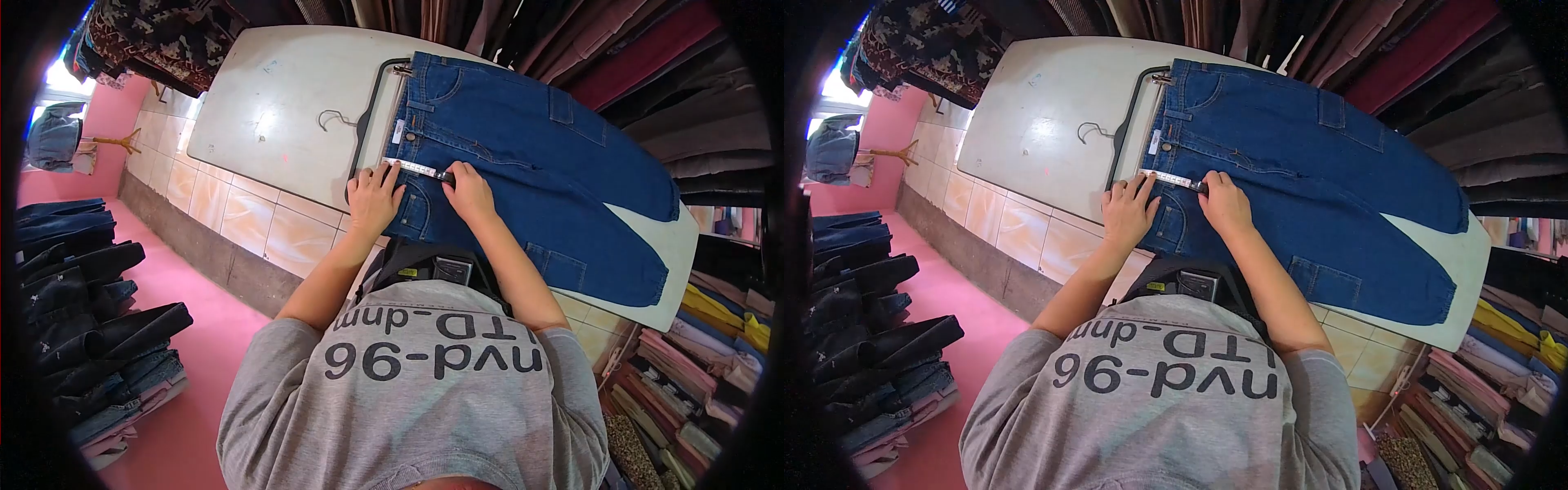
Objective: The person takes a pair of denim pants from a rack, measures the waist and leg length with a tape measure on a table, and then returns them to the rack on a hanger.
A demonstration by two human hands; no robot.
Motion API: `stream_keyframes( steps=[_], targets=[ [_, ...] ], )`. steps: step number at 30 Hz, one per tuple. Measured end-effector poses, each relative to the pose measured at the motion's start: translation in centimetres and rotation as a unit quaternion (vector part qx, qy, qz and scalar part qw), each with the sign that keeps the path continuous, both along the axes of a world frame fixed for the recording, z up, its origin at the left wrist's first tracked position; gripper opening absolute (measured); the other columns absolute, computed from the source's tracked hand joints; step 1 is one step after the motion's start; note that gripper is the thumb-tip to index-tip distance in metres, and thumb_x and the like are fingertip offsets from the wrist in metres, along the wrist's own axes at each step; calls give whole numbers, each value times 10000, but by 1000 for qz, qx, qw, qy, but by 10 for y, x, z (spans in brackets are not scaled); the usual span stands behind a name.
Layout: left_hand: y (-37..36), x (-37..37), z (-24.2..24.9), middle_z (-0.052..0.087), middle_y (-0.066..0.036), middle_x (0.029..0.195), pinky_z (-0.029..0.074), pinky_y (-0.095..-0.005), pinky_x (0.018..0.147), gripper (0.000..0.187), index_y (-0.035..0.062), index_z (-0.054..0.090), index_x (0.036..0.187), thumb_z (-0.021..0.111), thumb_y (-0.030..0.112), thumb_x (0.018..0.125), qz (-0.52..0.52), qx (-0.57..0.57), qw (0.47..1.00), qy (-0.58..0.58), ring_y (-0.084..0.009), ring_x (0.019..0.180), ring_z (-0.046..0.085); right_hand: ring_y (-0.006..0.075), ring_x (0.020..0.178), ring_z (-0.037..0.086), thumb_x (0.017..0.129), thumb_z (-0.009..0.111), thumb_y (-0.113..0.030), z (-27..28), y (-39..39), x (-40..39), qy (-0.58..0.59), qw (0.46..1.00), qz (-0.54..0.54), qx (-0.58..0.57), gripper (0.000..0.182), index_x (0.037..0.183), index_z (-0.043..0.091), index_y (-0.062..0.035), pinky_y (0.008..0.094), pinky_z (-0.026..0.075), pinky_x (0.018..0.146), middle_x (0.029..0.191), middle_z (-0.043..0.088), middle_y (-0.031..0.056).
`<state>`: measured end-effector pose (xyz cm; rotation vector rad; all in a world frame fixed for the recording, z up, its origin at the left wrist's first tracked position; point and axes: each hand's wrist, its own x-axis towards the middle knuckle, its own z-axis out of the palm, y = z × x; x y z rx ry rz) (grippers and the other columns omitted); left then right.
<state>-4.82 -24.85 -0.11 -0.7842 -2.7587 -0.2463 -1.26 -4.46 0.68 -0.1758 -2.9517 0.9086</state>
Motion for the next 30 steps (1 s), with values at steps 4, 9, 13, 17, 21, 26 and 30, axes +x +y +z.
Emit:
stream_keyframes(
  steps=[4,9,13,17,21,26,30],
  targets=[
    [-2,-2,0,571,-9,1166,356,-379,809,478,183,548,1244,635,331,797,-8,2,1000,-13,-217,998,502,357,767,628,774,657,-142,1,1,0,5,1000,4,1,208,921,536,-60,438,526,647,902,591,143],
    [-3,0,-1,564,-8,1187,351,-378,815,497,185,538,1258,636,337,796,-10,-10,1000,-3,-220,1002,499,357,763,629,778,654,-146,2,1,1,-3,1000,2,4,197,916,542,-60,439,527,648,902,594,143],
    [-3,2,-2,561,-10,1191,350,-378,815,502,185,532,1266,633,337,798,-8,-15,1000,1,-223,997,499,356,762,629,779,653,-146,3,3,4,-3,1000,-3,5,191,916,548,-65,439,527,646,904,596,141],
    [-3,2,-1,558,-13,1198,349,-379,815,505,186,524,1275,626,334,803,-11,-18,1000,1,-225,990,500,349,762,631,778,653,-147,3,7,6,0,1000,-11,16,183,913,557,-69,435,526,643,895,599,134],
    [-4,2,-4,553,-13,1206,348,-378,812,505,189,522,1278,622,334,805,-13,-18,1000,6,-224,987,500,341,761,632,773,660,-151,7,13,11,-4,1000,-20,22,185,907,563,-69,432,525,643,876,604,127],
    [-4,3,-3,555,-19,1205,349,-374,801,497,220,530,1273,632,323,798,-24,-11,1000,11,-221,972,500,334,771,635,761,673,-143,9,21,16,-7,999,-33,26,192,905,570,-68,427,526,650,874,612,121],
    [-5,2,-4,558,-29,1212,351,-372,795,496,244,540,1266,648,312,787,-34,-14,999,18,-220,957,498,329,789,637,754,681,-134,11,25,21,-13,999,-43,19,198,910,578,-69,423,526,663,878,619,117]
  ],
)
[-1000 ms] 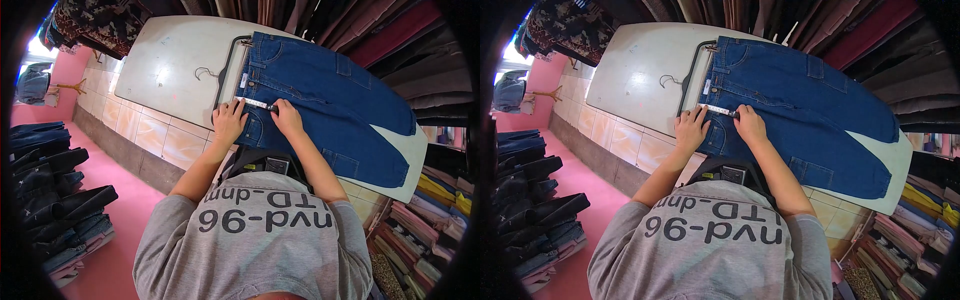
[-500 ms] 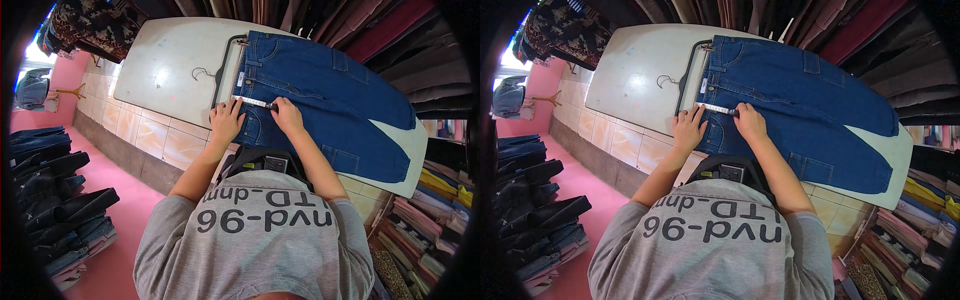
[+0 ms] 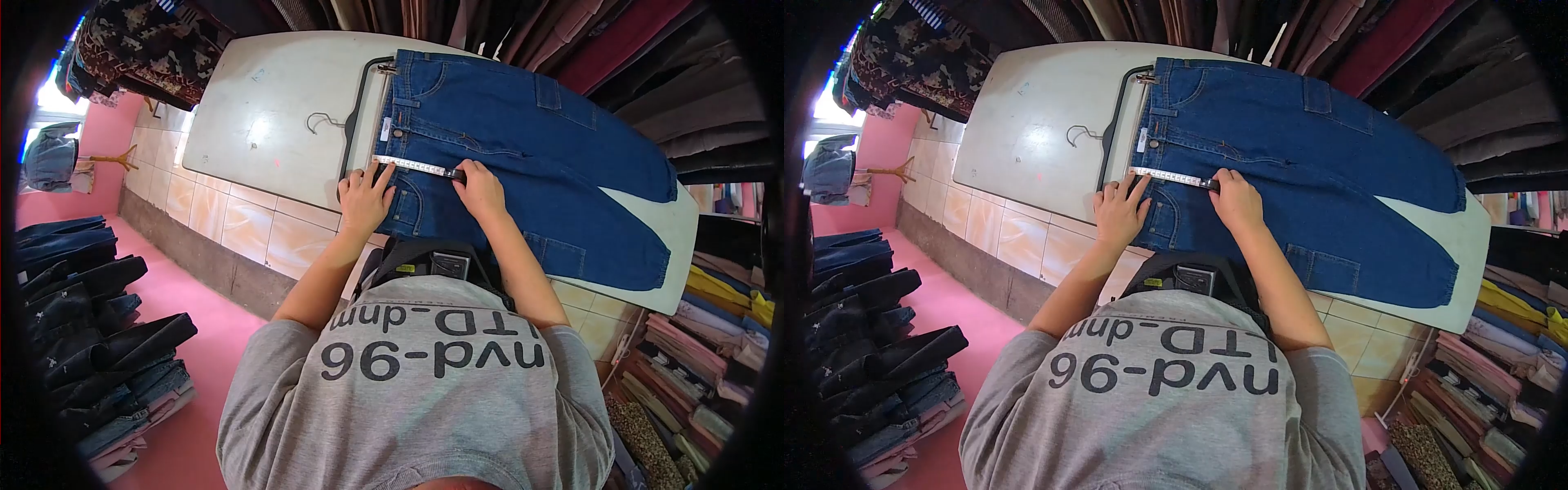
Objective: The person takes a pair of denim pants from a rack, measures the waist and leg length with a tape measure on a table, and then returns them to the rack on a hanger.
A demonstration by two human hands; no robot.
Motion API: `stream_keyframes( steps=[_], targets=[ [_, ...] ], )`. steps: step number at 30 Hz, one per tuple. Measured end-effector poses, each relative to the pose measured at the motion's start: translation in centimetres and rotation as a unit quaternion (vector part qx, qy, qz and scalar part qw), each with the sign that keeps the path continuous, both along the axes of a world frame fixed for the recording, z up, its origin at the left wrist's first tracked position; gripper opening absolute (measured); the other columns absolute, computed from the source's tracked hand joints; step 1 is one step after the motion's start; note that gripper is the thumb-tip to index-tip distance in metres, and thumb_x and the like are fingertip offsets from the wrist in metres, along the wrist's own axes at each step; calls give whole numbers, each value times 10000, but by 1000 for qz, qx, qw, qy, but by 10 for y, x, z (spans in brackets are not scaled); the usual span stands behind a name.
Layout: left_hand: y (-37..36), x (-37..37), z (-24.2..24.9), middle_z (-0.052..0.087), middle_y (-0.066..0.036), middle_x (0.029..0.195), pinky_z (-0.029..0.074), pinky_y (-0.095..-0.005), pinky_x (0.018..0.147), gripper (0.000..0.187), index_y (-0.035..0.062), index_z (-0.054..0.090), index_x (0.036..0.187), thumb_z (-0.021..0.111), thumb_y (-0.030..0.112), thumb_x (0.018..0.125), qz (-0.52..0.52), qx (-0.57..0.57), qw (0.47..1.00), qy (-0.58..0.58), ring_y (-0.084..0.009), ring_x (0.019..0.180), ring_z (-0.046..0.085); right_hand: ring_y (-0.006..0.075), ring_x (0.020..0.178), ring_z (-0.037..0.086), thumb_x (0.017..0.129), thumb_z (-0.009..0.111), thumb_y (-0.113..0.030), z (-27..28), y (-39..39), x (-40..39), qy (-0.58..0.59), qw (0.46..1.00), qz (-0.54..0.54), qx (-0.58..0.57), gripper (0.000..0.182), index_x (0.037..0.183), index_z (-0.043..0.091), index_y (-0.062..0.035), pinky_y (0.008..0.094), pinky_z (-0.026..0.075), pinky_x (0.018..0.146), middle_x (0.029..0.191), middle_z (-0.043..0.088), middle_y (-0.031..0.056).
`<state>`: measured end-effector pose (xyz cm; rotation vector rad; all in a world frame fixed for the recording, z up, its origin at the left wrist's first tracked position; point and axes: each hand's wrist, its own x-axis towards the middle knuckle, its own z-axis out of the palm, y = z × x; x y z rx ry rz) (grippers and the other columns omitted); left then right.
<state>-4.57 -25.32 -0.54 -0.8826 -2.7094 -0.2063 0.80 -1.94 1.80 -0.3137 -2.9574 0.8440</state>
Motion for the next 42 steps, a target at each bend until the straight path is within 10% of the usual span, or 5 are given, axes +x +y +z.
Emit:
stream_keyframes(
  steps=[42],
  targets=[
    [2,1,-2,512,-52,1264,326,-451,865,467,252,525,1269,611,343,819,13,-27,1000,-9,-277,1106,450,318,809,637,744,695,-137,7,21,21,-24,999,-46,10,192,903,600,-87,419,522,686,874,633,95]
  ],
)
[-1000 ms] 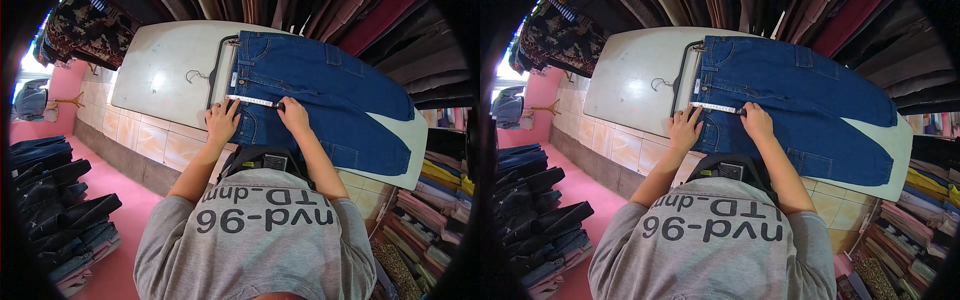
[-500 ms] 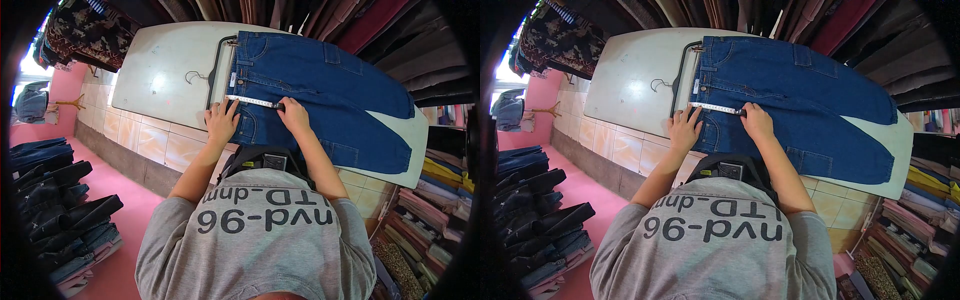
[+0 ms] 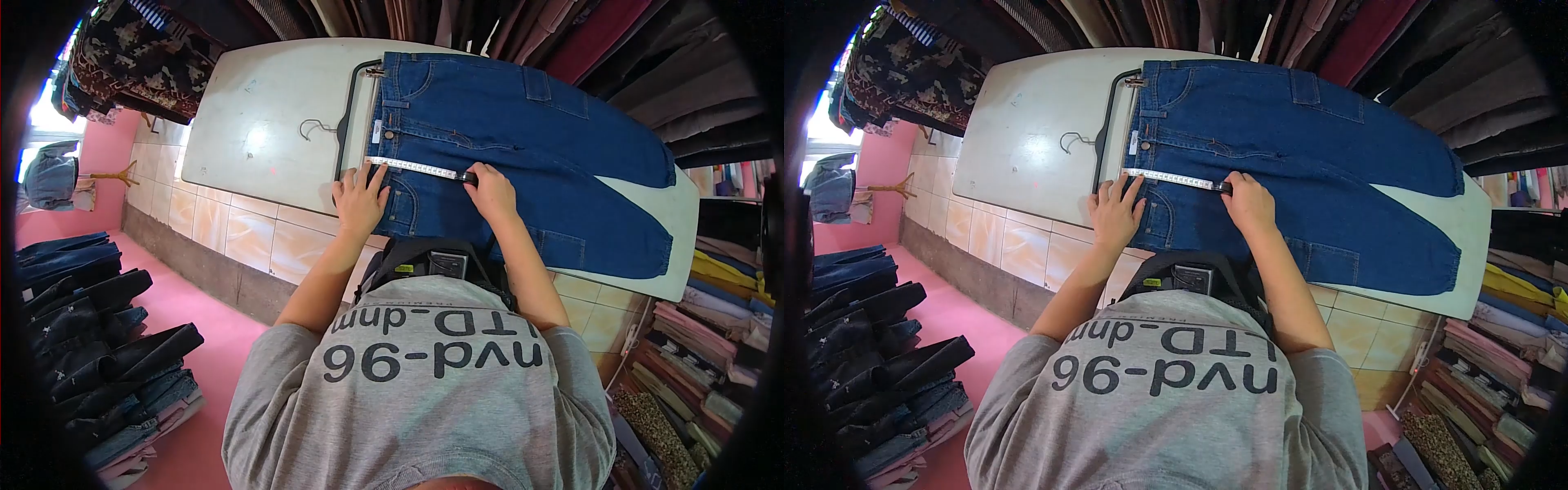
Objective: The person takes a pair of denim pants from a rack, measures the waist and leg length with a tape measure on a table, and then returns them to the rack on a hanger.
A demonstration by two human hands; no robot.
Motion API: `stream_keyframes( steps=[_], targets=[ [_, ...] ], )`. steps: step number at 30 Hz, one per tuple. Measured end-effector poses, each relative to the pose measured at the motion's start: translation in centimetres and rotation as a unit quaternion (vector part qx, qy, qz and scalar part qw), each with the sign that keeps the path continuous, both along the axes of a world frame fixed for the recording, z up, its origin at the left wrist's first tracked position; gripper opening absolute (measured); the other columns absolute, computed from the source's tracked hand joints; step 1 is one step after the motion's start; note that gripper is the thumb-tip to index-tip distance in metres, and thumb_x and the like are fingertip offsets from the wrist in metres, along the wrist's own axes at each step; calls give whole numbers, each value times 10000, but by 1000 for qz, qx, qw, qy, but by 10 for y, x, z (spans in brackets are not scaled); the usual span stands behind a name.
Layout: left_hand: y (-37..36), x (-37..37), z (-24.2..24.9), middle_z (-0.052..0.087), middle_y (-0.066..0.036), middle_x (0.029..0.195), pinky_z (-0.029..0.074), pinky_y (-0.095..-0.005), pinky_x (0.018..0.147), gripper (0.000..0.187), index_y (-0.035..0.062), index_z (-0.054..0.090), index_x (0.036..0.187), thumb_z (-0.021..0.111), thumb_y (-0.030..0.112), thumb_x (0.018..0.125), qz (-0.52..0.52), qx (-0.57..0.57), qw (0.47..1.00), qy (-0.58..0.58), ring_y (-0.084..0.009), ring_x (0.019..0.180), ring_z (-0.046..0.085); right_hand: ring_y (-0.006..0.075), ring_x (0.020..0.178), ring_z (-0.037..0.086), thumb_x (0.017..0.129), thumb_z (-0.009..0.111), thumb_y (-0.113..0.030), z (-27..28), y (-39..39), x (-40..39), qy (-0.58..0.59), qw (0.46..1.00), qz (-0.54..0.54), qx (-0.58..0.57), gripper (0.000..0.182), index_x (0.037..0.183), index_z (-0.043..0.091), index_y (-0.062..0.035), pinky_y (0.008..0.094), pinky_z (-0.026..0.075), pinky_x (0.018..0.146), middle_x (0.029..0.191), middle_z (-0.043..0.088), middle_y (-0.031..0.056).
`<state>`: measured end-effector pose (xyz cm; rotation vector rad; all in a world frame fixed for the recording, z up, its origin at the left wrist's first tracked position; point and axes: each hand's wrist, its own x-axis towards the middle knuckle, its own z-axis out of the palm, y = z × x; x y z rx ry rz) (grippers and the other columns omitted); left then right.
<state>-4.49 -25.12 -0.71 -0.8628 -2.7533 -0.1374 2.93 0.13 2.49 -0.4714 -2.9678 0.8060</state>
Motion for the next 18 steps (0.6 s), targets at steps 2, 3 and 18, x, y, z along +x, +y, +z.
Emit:
stream_keyframes(
  steps=[2,3,18],
  targets=[
    [0,0,-1,511,-53,1266,324,-455,869,463,250,528,1266,610,342,820,1,0,1000,-1,-281,1111,448,317,813,638,743,697,-133,4,4,3,-6,1000,-9,2,189,900,603,-88,418,522,686,875,635,95],
    [0,0,-1,510,-55,1268,322,-459,873,459,247,531,1263,610,340,820,2,0,1000,-3,-284,1117,446,316,817,639,741,698,-129,6,6,5,-13,1000,-18,4,186,898,606,-89,417,522,686,876,637,95],
    [2,3,1,485,-19,1306,152,-678,1011,450,279,497,1294,573,348,856,22,-32,999,-17,-295,1221,395,325,857,633,737,706,-122,9,44,38,-35,996,-78,4,212,933,632,-92,418,511,717,901,656,103]
  ],
)
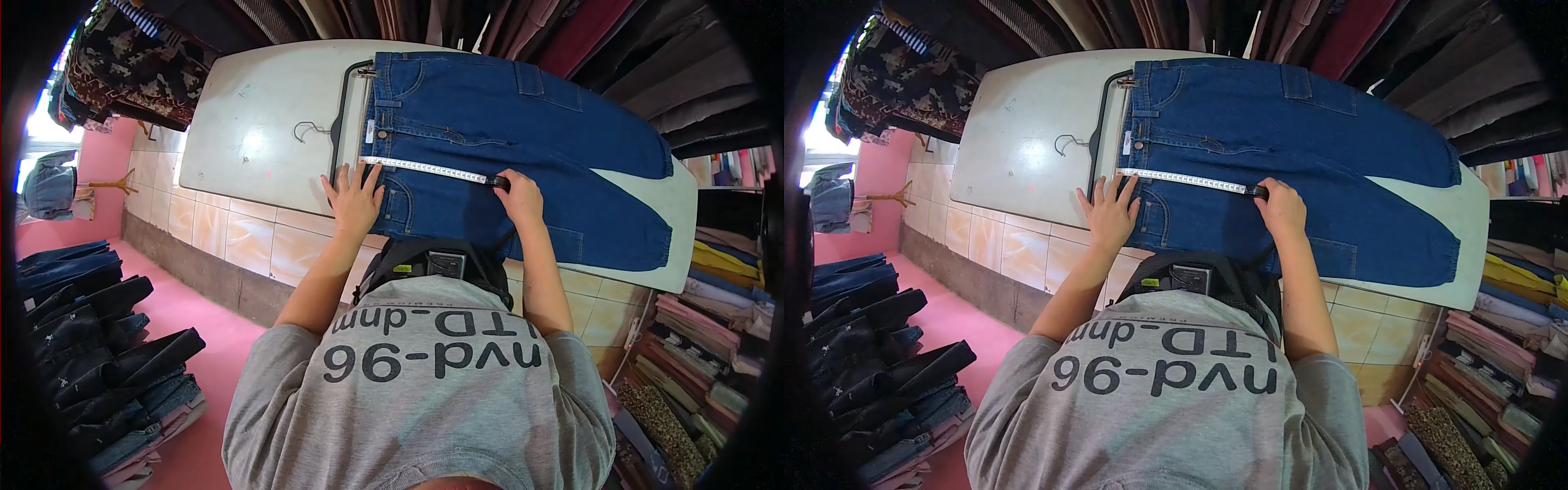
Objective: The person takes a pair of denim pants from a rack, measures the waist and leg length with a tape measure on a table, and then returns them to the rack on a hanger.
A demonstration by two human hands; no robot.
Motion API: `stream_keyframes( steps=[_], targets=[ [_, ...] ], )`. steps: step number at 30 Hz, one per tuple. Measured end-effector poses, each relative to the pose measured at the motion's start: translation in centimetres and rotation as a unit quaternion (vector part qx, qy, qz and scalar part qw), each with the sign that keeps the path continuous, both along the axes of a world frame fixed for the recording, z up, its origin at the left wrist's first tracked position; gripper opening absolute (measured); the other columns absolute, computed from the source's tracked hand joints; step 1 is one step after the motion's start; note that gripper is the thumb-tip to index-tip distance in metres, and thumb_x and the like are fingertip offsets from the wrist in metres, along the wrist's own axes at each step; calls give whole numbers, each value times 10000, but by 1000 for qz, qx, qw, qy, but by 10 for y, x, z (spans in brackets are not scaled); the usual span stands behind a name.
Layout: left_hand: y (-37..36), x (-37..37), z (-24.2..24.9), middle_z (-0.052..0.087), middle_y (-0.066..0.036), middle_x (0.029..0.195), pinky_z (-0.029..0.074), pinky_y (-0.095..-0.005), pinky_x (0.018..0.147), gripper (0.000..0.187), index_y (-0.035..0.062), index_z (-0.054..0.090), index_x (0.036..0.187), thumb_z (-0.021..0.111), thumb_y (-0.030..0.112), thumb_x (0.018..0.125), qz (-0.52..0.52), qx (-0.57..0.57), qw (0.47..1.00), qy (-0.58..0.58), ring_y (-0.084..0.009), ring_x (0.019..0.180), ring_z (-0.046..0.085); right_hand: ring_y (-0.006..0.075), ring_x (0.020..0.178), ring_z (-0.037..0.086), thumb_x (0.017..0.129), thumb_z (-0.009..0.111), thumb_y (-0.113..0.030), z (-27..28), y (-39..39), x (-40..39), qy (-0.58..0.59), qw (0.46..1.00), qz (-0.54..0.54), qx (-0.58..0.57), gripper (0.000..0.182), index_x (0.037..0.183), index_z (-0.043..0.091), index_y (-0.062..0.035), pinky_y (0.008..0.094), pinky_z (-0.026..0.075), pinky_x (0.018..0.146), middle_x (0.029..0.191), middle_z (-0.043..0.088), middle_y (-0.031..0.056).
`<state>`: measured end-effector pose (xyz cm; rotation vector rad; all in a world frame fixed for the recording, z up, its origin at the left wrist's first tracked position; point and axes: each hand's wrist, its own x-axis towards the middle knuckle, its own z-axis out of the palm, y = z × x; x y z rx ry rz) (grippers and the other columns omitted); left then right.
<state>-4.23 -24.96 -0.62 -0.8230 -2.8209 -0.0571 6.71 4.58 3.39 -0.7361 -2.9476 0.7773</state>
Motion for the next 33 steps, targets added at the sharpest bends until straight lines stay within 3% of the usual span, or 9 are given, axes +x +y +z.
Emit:
stream_keyframes(
  steps=[12,33],
  targets=[
    [2,1,1,469,-18,1332,109,-729,991,441,300,473,1313,540,363,883,14,-22,1000,-8,-309,1274,360,329,873,631,733,715,-129,9,19,20,-36,998,-52,-5,221,944,655,-107,414,507,738,917,666,118],
    [3,2,0,456,-19,1355,100,-737,988,427,305,475,1315,515,368,895,18,-33,999,-18,-332,1287,343,341,868,635,723,727,-129,9,45,47,-51,993,-101,17,252,966,663,-114,417,511,746,898,670,142]
  ],
)
